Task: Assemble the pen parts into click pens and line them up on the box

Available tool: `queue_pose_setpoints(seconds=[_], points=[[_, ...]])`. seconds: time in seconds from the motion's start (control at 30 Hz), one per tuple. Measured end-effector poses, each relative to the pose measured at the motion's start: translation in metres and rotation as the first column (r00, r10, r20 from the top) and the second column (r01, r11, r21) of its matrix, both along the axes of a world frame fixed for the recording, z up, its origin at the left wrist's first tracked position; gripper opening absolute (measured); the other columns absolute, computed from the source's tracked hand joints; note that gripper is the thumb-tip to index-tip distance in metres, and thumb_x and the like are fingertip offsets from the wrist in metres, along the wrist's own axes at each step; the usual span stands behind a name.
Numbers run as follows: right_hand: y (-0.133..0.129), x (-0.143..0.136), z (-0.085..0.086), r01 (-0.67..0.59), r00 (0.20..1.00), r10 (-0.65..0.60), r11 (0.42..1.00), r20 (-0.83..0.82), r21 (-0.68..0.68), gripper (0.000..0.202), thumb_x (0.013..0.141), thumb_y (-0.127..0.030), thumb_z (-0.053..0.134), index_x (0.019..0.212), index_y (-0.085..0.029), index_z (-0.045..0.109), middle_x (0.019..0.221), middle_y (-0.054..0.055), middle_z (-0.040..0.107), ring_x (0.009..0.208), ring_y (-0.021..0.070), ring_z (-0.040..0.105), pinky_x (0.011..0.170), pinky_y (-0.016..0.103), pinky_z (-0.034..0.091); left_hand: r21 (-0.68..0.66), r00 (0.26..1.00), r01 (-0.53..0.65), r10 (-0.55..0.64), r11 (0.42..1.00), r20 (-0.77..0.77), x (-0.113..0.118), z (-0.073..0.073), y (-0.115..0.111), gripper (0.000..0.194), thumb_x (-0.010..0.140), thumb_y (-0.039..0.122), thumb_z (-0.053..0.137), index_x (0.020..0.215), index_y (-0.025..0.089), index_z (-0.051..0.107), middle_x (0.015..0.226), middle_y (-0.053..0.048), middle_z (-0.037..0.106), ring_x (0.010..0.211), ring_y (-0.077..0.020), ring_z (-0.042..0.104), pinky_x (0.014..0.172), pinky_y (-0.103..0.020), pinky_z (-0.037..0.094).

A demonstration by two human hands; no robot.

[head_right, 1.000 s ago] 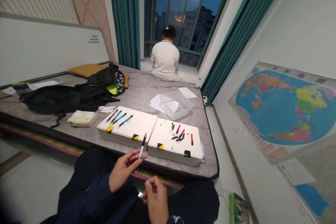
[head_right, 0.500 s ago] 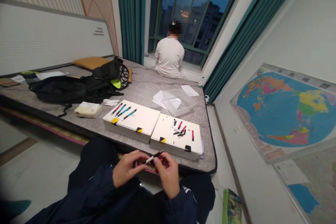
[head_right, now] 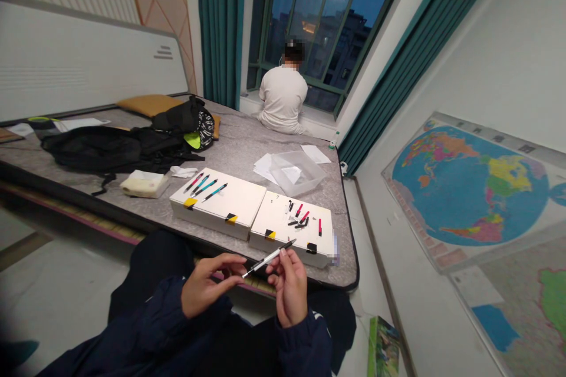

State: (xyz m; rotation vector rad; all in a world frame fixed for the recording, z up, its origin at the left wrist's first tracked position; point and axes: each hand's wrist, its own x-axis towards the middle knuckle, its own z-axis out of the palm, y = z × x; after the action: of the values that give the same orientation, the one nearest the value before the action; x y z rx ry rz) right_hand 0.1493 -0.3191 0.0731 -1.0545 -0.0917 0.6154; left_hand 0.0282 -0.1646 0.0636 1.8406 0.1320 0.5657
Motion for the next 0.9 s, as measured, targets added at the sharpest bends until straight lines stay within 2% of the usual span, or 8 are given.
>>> queue_pose_setpoints(seconds=[0.27,0.37,0.43,0.5,0.57,0.63,0.77,0.9], points=[[0.011,-0.007,-0.017,-0.057,0.996,0.061,0.996,0.058,-0.062,0.033,0.078,-0.042,0.077,0.083,-0.018,0.054,0.065,-0.004,0.059,0.054,0.0089,0.058,0.042,0.014,0.047,0.144,0.98,0.181,-0.167,0.973,-0.107,-0.003,-0.011,-0.001,0.063,0.072,0.03,0.08,0.131,0.026,0.061,0.098,-0.004,0.079,0.066,-0.018,0.071,0.064,-0.025,0.055],[0.019,-0.011,-0.027,-0.129,0.989,0.136,0.985,0.056,-0.112,0.037,0.078,-0.047,0.076,0.082,-0.015,0.057,0.066,-0.002,0.06,0.052,0.0092,0.058,0.042,0.017,0.049,0.196,0.985,0.164,-0.151,0.967,-0.08,-0.003,-0.016,-0.001,0.039,0.079,0.031,0.074,0.119,0.027,0.071,0.103,-0.005,0.08,0.076,-0.0209,0.074,0.065,-0.025,0.055],[0.021,-0.01,-0.035,-0.156,0.986,0.162,0.978,0.037,-0.139,0.041,0.076,-0.05,0.076,0.09,-0.014,0.062,0.07,0.001,0.063,0.055,0.0108,0.06,0.044,0.019,0.051,0.263,0.991,0.114,-0.09,0.958,-0.099,0.001,-0.021,0.01,0.029,0.088,0.029,0.065,0.116,0.027,0.072,0.101,-0.005,0.08,0.073,-0.0191,0.075,0.062,-0.023,0.055],[0.02,-0.007,-0.045,-0.148,0.988,0.154,0.974,0.026,-0.171,0.05,0.074,-0.051,0.077,0.105,-0.013,0.063,0.075,0.003,0.065,0.059,0.0128,0.062,0.046,0.021,0.053,0.363,0.992,0.042,0.004,0.931,-0.125,0.01,-0.026,0.035,0.031,0.09,0.03,0.062,0.12,0.026,0.07,0.099,-0.005,0.081,0.07,-0.0183,0.074,0.061,-0.022,0.055],[0.014,-0.003,-0.055,-0.119,0.992,0.126,0.972,0.021,-0.204,0.057,0.073,-0.051,0.078,0.113,-0.014,0.062,0.077,0.004,0.066,0.06,0.0134,0.062,0.046,0.021,0.052,0.422,0.989,-0.011,0.072,0.907,-0.13,0.025,-0.031,0.072,0.031,0.088,0.032,0.064,0.118,0.025,0.071,0.101,-0.007,0.08,0.083,-0.0228,0.075,0.071,-0.026,0.055],[0.005,0.0,-0.064,-0.089,0.995,0.094,0.971,0.014,-0.22,0.057,0.072,-0.051,0.078,0.113,-0.014,0.063,0.077,0.004,0.066,0.061,0.0135,0.062,0.047,0.021,0.051,0.456,0.982,-0.062,0.135,0.888,-0.129,0.045,-0.037,0.117,0.027,0.088,0.031,0.062,0.112,0.024,0.072,0.099,-0.008,0.08,0.087,-0.0255,0.074,0.079,-0.031,0.054],[-0.014,0.003,-0.078,-0.046,0.999,0.045,0.968,-0.012,-0.248,0.058,0.069,-0.054,0.08,0.109,-0.015,0.065,0.077,0.004,0.067,0.062,0.0141,0.062,0.048,0.021,0.049,0.477,0.962,-0.156,0.243,0.865,-0.124,0.087,-0.042,0.199,0.022,0.087,0.033,0.062,0.105,0.022,0.067,0.091,-0.008,0.081,0.079,-0.0254,0.075,0.075,-0.034,0.054],[-0.026,0.003,-0.092,-0.072,0.997,0.063,0.955,-0.039,-0.287,0.058,0.067,-0.059,0.079,0.104,-0.016,0.067,0.075,0.003,0.066,0.061,0.014,0.061,0.048,0.02,0.047,0.474,0.937,-0.261,0.339,0.841,-0.085,0.114,-0.038,0.245,0.025,0.086,0.042,0.063,0.098,0.019,0.061,0.094,-0.008,0.079,0.081,-0.0232,0.075,0.074,-0.033,0.056]])
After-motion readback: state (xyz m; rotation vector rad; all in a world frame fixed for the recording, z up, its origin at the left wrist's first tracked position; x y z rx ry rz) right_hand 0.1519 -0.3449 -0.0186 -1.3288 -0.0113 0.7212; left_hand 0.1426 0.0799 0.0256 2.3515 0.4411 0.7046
